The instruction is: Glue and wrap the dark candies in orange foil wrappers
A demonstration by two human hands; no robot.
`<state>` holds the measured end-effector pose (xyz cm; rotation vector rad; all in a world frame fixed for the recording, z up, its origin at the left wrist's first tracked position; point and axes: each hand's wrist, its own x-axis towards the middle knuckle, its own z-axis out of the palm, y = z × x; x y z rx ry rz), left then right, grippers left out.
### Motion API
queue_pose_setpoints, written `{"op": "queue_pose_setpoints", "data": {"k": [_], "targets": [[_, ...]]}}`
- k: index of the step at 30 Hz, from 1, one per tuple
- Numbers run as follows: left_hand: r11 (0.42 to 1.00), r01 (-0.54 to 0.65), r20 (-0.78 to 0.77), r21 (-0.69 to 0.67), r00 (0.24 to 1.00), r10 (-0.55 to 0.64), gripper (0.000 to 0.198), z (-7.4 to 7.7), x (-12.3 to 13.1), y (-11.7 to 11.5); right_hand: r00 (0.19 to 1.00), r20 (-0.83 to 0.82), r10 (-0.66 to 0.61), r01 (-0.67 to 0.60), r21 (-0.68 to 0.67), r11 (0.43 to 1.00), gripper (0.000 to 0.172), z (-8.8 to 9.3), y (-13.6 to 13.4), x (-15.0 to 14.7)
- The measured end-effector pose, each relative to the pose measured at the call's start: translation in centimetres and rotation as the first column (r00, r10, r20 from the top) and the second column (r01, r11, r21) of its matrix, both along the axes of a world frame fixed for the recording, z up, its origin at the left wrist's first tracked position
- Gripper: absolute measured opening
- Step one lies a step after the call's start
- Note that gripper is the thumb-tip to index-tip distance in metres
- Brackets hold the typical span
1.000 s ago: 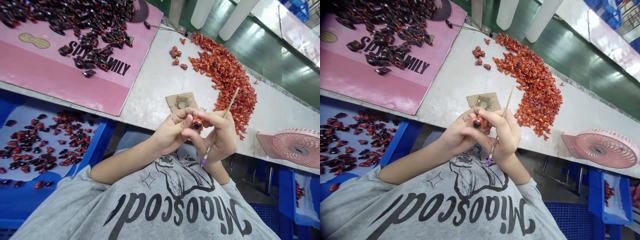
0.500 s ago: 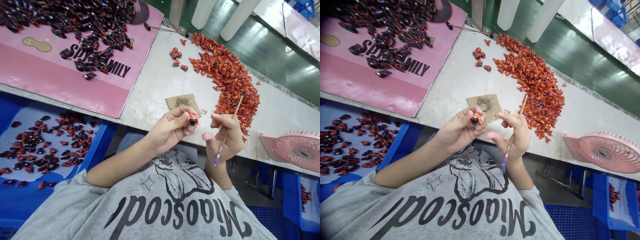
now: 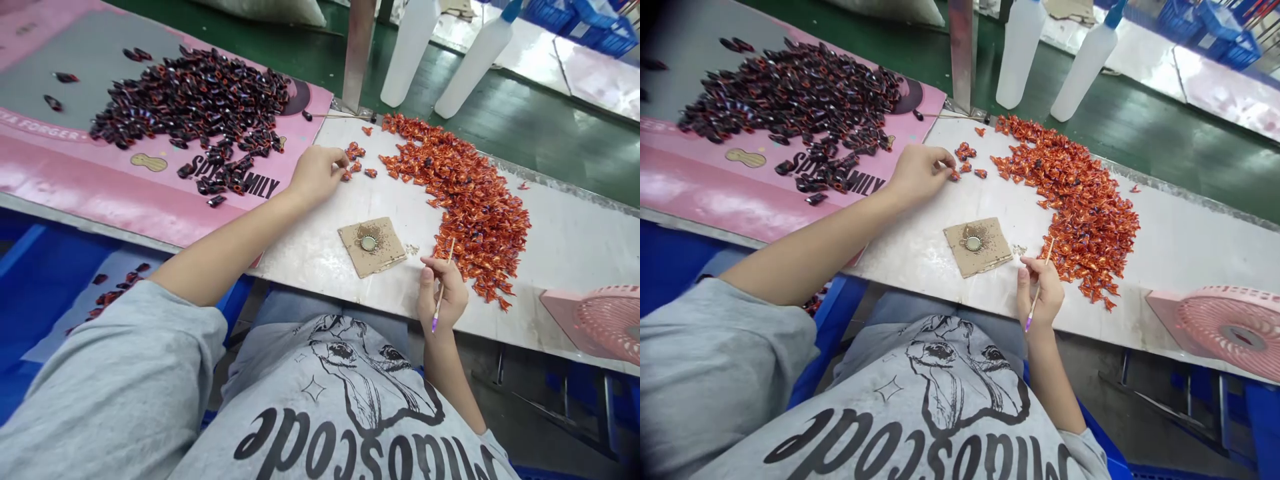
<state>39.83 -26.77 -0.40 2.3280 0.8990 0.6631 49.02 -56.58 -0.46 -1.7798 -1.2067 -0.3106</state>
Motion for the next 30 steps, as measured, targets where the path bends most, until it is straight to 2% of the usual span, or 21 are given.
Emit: {"op": "queue_pose_setpoints", "data": {"k": [5,8,11,14,17,19,21,24,26,28,30], "targets": [[0.982,0.049,-0.111,0.185,0.993,-0.029,0.023,-0.3,0.3,0.5,0.999,0.034,0.035,-0.034,-0.018,0.999,0.012,0.2,0.1,0.1],[0.977,0.016,-0.111,0.213,0.994,0.007,0.022,1.2,-1.0,1.0,0.998,0.039,0.048,-0.046,-0.036,0.998,0.012,0.4,0.1,0.2],[0.978,-0.050,-0.132,0.202,0.988,0.078,0.019,4.1,-4.2,1.1,0.998,0.033,0.052,-0.050,-0.045,0.998,0.012,0.5,0.1,0.3],[0.956,-0.217,-0.194,0.198,0.947,0.255,0.030,7.1,-8.6,0.9,0.999,0.011,0.050,-0.049,-0.043,0.998,0.012,0.1,-0.2,0.2],[0.890,-0.383,-0.189,0.246,0.882,0.431,0.036,8.3,-12.5,1.0,0.990,-0.113,0.086,-0.084,0.023,0.996,0.023,-0.4,-0.2,0.3],[0.877,-0.390,-0.195,0.280,0.871,0.450,0.035,7.8,-13.8,1.3,0.946,-0.278,0.166,-0.139,0.115,0.984,0.040,-0.2,0.2,0.7],[0.899,-0.318,-0.266,0.301,0.877,0.400,0.037,6.6,-13.9,1.7,0.891,-0.371,0.262,-0.206,0.182,0.961,0.051,0.9,1.3,1.5],[0.922,-0.221,-0.361,0.316,0.871,0.333,0.037,4.9,-12.6,2.1,0.905,-0.249,0.346,-0.321,0.139,0.937,0.041,3.9,3.9,3.0],[0.923,-0.181,-0.401,0.339,0.860,0.316,0.034,4.2,-11.3,2.2,0.904,-0.142,0.403,-0.399,0.056,0.915,0.034,5.9,5.9,3.9],[0.927,-0.154,-0.442,0.341,0.844,0.303,0.031,3.9,-10.2,2.2,0.891,-0.159,0.425,-0.429,0.013,0.903,0.031,7.2,7.5,4.4],[0.933,-0.140,-0.467,0.333,0.834,0.292,0.029,3.8,-9.1,2.2,0.874,-0.268,0.406,-0.420,0.008,0.908,0.029,7.5,8.6,4.7]]}}
